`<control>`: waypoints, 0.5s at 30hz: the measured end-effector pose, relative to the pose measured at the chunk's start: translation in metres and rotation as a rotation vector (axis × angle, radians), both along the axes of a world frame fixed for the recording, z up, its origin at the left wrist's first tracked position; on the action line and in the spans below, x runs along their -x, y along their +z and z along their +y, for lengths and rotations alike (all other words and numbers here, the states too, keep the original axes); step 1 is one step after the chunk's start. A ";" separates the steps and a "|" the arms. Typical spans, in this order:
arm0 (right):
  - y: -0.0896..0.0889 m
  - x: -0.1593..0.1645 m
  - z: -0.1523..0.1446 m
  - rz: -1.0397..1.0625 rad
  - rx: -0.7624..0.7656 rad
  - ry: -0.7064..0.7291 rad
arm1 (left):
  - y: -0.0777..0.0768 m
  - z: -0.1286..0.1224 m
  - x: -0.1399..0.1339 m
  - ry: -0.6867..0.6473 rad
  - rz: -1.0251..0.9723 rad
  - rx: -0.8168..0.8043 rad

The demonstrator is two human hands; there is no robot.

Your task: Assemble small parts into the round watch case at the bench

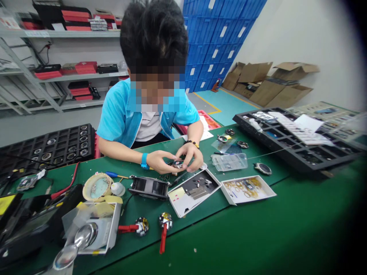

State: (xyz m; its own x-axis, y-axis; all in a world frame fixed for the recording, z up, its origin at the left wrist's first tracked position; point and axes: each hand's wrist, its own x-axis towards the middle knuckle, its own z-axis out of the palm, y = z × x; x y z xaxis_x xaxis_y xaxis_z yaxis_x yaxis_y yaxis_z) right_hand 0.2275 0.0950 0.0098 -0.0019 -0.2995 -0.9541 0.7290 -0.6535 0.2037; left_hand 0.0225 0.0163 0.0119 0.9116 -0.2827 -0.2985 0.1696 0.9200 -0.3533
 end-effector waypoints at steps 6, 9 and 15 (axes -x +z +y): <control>-0.010 -0.004 0.004 -0.047 0.089 -0.095 | -0.008 0.008 -0.004 0.000 0.120 0.270; -0.011 -0.003 0.004 -0.068 0.068 -0.116 | -0.017 0.014 -0.008 -0.051 0.159 0.267; -0.013 -0.004 0.006 -0.022 0.073 -0.133 | -0.032 0.025 -0.011 -0.147 0.055 0.099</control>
